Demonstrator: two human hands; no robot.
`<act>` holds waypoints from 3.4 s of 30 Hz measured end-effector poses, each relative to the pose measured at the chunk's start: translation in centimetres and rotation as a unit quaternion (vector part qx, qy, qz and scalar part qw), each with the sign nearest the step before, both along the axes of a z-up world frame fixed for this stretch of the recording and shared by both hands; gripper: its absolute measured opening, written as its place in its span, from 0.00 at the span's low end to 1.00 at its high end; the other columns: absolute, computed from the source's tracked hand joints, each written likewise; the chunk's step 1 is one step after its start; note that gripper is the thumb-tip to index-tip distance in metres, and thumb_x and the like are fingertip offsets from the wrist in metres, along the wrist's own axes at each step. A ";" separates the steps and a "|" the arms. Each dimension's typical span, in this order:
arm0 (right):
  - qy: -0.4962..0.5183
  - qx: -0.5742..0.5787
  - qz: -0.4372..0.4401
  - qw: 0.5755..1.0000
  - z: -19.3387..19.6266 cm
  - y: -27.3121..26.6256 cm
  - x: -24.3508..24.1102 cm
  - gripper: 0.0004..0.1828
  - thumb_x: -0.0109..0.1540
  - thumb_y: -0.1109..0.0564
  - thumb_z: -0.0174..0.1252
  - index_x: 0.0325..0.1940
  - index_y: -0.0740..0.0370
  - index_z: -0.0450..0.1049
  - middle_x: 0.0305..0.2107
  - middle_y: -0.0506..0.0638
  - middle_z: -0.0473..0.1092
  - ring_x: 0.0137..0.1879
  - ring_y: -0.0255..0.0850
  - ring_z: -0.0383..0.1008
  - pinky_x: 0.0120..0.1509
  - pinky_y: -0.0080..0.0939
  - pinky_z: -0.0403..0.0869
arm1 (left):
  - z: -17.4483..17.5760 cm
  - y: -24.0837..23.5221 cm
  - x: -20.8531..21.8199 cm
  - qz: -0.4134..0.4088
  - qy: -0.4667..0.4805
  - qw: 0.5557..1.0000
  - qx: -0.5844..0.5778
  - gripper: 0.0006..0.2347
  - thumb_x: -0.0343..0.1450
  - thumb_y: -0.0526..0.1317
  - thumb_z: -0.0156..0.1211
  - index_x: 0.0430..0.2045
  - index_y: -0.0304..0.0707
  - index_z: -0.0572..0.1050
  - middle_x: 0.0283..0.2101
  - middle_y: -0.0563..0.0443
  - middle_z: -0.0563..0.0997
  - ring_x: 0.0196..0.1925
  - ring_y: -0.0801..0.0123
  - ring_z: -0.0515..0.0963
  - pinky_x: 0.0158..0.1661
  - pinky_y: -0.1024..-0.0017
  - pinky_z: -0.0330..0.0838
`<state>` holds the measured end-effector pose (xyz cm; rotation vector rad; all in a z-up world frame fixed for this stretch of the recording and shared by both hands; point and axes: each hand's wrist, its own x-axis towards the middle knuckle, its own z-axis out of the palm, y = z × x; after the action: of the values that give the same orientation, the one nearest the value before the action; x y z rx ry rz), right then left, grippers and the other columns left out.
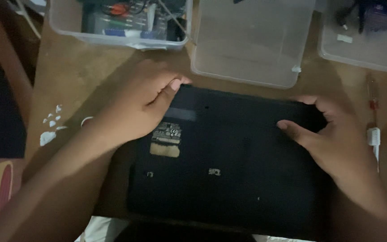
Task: The person removes screws from the back of a laptop using a screwdriver. They briefly handle a hard drive and a small container before continuing to unscrew the laptop casing. The person places removed screws on the table and continues working on the laptop.
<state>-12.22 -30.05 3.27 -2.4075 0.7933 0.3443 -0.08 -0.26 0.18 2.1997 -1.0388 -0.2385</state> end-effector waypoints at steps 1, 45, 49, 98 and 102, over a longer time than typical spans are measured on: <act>0.000 0.002 0.004 1.000 -0.3 -0.2 -0.3 0.26 0.55 0.49 0.71 0.57 0.49 0.78 0.50 0.46 0.74 0.55 0.40 0.73 0.56 0.43 0.69 | 0.0 0.0 -0.3 0.004 0.000 1.000 0.002 0.16 0.80 0.38 0.41 0.47 0.34 0.81 0.34 0.47 0.83 0.39 0.55 0.79 0.40 0.58 0.66; -0.137 -0.079 0.136 0.978 -3.3 -2.1 -2.0 0.23 0.65 0.46 0.70 0.59 0.60 0.77 0.47 0.57 0.72 0.51 0.52 0.71 0.43 0.54 0.67 | 0.5 1.0 -0.6 0.157 0.164 0.974 0.017 0.17 0.74 0.50 0.51 0.57 0.56 0.75 0.59 0.53 0.80 0.57 0.65 0.80 0.49 0.63 0.72; -0.117 -0.074 0.122 0.983 -3.4 -2.4 -1.8 0.23 0.66 0.48 0.69 0.61 0.59 0.76 0.48 0.59 0.73 0.50 0.54 0.72 0.42 0.57 0.68 | -1.1 0.5 -0.7 0.145 0.134 0.980 -0.007 0.19 0.72 0.47 0.62 0.57 0.48 0.75 0.57 0.54 0.81 0.57 0.68 0.81 0.51 0.68 0.74; -0.188 -0.135 0.264 0.936 -5.5 -5.7 -1.7 0.20 0.70 0.51 0.59 0.61 0.65 0.76 0.50 0.62 0.73 0.54 0.57 0.71 0.51 0.54 0.65 | -0.5 0.0 -1.8 0.156 0.087 0.983 0.048 0.16 0.74 0.51 0.58 0.52 0.45 0.78 0.54 0.49 0.80 0.55 0.58 0.79 0.50 0.59 0.71; -0.205 -0.106 0.235 0.944 -5.6 -5.1 -2.2 0.14 0.71 0.55 0.61 0.58 0.65 0.76 0.49 0.60 0.72 0.54 0.53 0.70 0.52 0.51 0.64 | -0.7 -0.2 -1.3 0.142 0.089 0.986 0.023 0.10 0.72 0.48 0.59 0.42 0.50 0.82 0.49 0.52 0.80 0.53 0.59 0.76 0.51 0.60 0.68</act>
<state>-14.38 -35.19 -2.32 -2.7231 0.0637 -0.0757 -1.40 -0.46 -0.53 2.2882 -0.6187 -0.3257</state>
